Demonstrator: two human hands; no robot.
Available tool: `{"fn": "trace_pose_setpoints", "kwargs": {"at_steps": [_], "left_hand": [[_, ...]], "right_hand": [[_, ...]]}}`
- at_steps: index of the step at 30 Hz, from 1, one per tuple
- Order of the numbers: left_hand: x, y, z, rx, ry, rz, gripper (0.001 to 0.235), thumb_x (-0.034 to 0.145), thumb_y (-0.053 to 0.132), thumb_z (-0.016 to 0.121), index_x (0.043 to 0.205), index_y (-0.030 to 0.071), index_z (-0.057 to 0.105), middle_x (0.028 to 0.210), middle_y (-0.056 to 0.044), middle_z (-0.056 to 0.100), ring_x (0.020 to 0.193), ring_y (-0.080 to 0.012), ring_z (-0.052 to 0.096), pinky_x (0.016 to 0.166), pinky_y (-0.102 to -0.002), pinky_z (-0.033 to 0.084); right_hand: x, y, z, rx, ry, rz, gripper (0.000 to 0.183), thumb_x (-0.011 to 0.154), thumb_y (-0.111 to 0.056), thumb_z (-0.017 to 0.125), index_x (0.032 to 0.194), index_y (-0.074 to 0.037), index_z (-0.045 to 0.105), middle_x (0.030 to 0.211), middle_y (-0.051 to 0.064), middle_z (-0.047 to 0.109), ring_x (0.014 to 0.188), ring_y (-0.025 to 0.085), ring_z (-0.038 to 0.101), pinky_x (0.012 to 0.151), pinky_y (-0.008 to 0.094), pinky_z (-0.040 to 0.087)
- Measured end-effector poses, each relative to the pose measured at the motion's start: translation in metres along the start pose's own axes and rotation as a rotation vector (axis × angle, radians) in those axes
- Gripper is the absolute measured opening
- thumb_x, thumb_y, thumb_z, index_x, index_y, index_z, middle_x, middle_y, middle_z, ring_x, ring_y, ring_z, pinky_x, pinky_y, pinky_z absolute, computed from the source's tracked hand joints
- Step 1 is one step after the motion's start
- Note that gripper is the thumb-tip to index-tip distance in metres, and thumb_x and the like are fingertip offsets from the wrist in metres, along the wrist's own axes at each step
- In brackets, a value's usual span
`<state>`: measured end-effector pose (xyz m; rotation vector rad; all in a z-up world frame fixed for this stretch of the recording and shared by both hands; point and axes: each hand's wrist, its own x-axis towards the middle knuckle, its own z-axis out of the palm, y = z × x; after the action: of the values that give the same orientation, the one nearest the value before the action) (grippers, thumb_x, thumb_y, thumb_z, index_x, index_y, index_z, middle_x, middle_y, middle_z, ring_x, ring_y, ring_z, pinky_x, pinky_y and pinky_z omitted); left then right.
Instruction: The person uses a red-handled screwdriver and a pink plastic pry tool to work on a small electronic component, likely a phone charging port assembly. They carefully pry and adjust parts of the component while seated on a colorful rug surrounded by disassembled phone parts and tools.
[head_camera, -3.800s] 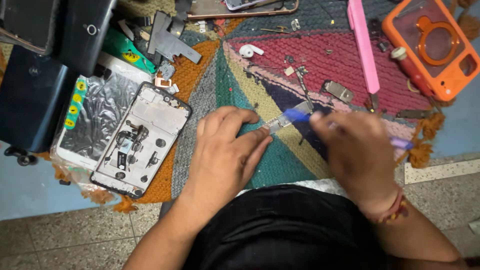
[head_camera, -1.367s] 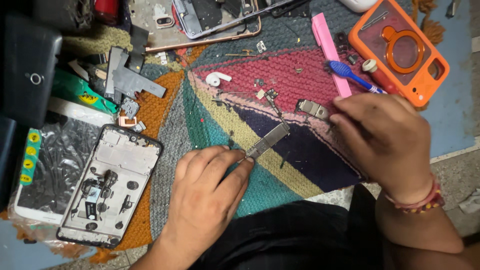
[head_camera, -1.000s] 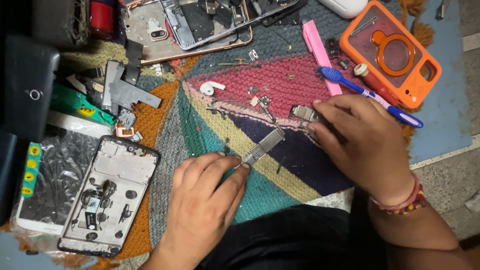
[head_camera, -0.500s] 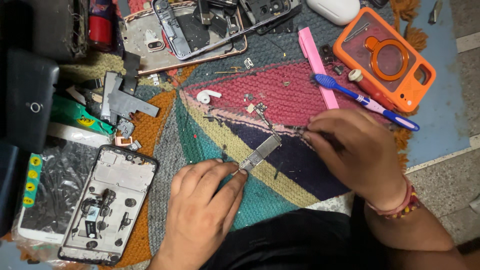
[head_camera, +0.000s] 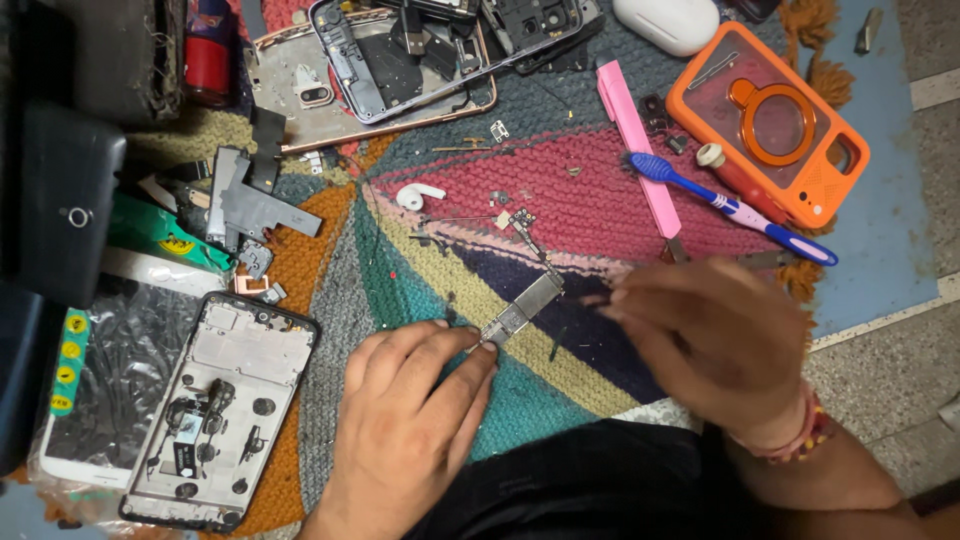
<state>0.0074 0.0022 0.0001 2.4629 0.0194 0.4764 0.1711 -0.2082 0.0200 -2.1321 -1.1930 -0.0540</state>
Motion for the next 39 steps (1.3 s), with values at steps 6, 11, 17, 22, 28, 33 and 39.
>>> {"fn": "trace_pose_setpoints", "kwargs": {"at_steps": [6, 11, 17, 22, 28, 33, 39], "left_hand": [[-0.001, 0.002, 0.000, -0.004, 0.053, 0.023, 0.027, 0.087, 0.018, 0.082, 0.110, 0.008, 0.072, 0.114, -0.005, 0.068, 0.113, -0.0276, 0.061, 0.099, -0.044, 0.045], [-0.004, -0.001, -0.002, -0.051, 0.035, 0.062, 0.033, 0.085, 0.020, 0.084, 0.112, 0.006, 0.073, 0.114, -0.005, 0.069, 0.114, -0.0278, 0.062, 0.100, -0.045, 0.044], [-0.008, -0.005, -0.006, -0.119, 0.029, 0.113, 0.035, 0.079, 0.017, 0.083, 0.111, 0.007, 0.073, 0.114, -0.004, 0.069, 0.114, -0.0270, 0.063, 0.102, -0.045, 0.044], [-0.009, -0.006, -0.006, -0.145, 0.041, 0.087, 0.034, 0.080, 0.016, 0.082, 0.111, 0.007, 0.073, 0.113, -0.005, 0.070, 0.113, -0.0272, 0.064, 0.101, -0.045, 0.045], [-0.010, -0.007, -0.005, -0.182, 0.041, 0.038, 0.032, 0.080, 0.018, 0.082, 0.109, 0.007, 0.073, 0.111, -0.005, 0.070, 0.112, -0.0279, 0.065, 0.100, -0.045, 0.045], [-0.012, -0.010, -0.005, -0.194, 0.013, 0.043, 0.029, 0.078, 0.018, 0.079, 0.104, 0.008, 0.073, 0.109, -0.005, 0.071, 0.112, -0.0284, 0.065, 0.100, -0.046, 0.045], [-0.012, -0.010, -0.004, -0.210, 0.003, 0.058, 0.028, 0.081, 0.021, 0.079, 0.102, 0.005, 0.071, 0.110, -0.006, 0.070, 0.111, -0.0285, 0.065, 0.100, -0.046, 0.046]], "right_hand": [[-0.002, -0.009, 0.012, 0.035, -0.064, -0.240, 0.025, 0.078, -0.006, 0.084, 0.099, -0.010, 0.072, 0.098, 0.005, 0.075, 0.078, 0.023, 0.067, 0.064, 0.036, 0.052], [-0.003, -0.015, 0.020, 0.160, -0.160, -0.332, 0.029, 0.075, -0.005, 0.084, 0.101, -0.010, 0.072, 0.103, 0.004, 0.074, 0.078, 0.022, 0.067, 0.064, 0.037, 0.053], [-0.009, -0.023, 0.035, 0.272, -0.135, -0.324, 0.031, 0.080, -0.003, 0.087, 0.106, -0.007, 0.070, 0.107, 0.006, 0.071, 0.083, 0.022, 0.069, 0.068, 0.034, 0.056], [-0.011, -0.021, 0.042, 0.314, -0.104, -0.289, 0.032, 0.080, -0.004, 0.089, 0.106, -0.007, 0.070, 0.107, 0.007, 0.072, 0.084, 0.022, 0.070, 0.069, 0.033, 0.057], [-0.015, -0.019, 0.046, 0.376, -0.093, -0.265, 0.030, 0.084, -0.004, 0.087, 0.108, -0.006, 0.070, 0.109, 0.008, 0.072, 0.091, 0.023, 0.074, 0.076, 0.032, 0.061], [-0.017, -0.016, 0.048, 0.404, -0.127, -0.274, 0.025, 0.086, 0.001, 0.081, 0.109, -0.005, 0.071, 0.112, 0.010, 0.074, 0.098, 0.024, 0.077, 0.082, 0.033, 0.065], [-0.017, -0.015, 0.048, 0.419, -0.162, -0.327, 0.025, 0.084, 0.004, 0.079, 0.107, -0.003, 0.071, 0.113, 0.011, 0.074, 0.101, 0.026, 0.077, 0.084, 0.034, 0.066]]}}
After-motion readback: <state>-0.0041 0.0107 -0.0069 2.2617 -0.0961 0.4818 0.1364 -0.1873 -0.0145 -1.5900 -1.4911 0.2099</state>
